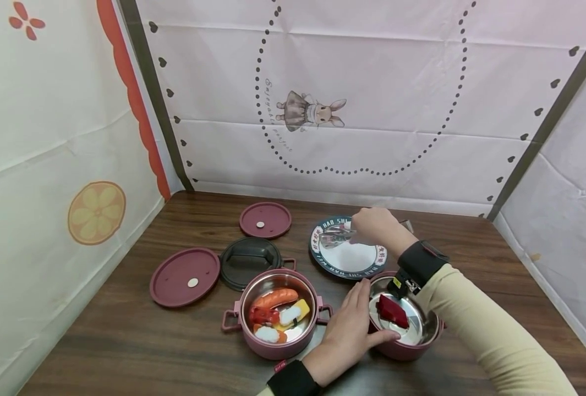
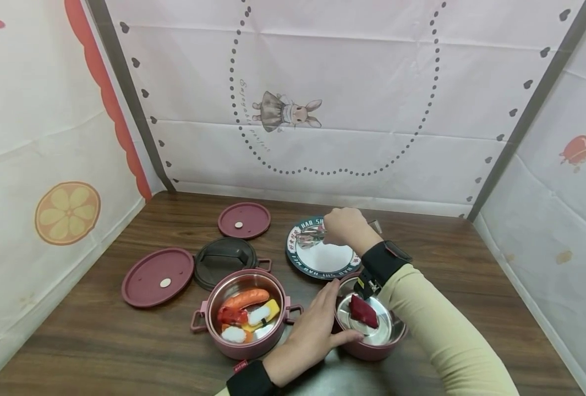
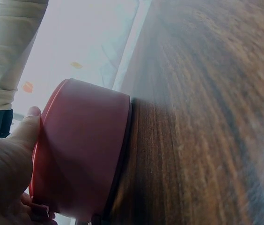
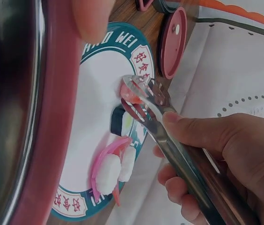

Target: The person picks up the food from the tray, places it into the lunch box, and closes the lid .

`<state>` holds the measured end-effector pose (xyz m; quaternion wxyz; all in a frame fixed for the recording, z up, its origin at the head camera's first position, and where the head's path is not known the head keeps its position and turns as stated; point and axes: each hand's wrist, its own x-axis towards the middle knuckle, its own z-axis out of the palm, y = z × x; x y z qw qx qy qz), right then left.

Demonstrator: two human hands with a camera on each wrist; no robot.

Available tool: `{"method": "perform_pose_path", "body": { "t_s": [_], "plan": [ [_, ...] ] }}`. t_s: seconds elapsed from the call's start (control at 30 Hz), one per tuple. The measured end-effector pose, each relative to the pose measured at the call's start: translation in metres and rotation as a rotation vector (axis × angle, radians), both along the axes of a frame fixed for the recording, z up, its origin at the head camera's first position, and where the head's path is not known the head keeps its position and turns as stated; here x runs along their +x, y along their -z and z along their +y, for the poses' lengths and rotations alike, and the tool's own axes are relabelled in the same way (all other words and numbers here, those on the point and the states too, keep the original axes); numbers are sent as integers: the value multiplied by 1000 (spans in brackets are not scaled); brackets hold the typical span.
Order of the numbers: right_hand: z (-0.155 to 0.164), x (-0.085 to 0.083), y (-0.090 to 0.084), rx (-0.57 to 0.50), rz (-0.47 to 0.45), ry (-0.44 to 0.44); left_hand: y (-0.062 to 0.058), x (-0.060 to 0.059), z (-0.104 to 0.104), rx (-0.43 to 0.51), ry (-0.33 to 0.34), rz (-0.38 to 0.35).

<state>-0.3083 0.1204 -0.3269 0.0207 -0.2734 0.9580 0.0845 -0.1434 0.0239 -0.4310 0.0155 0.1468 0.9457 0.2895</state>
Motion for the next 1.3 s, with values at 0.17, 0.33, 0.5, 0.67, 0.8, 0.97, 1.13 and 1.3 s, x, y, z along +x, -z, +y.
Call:
{"method": "perform_pose_path", "body": {
  "t_s": [0.17, 0.33, 0.5, 0.67, 0.8, 0.97, 1.13, 1.3],
  "plan": [
    [9, 0, -6, -32, -16, 3, -1, 0, 1, 10, 4, 1],
    [20, 3, -17, -67, -15, -13, -1, -1, 2, 6, -1, -9],
    [33, 9, -27, -104, -35, -37, 0, 0, 2, -1, 0, -11],
    [46, 18, -35, -116, -43, -56, 0, -1, 2, -6, -5, -11],
    [56, 27, -38, -113, -38, -60, 1, -1, 2, -1, -4, -4],
    [69, 44, -41, -144, -70, -33, 0, -1, 1, 9, -4, -16],
    [85, 65, -45, -183, -116, 33, 0, -1, 1, 19, 0, -25],
    [107, 90, -42, -265, -113, 65, 1, -1, 0, 24, 0, -25]
  ]
}}
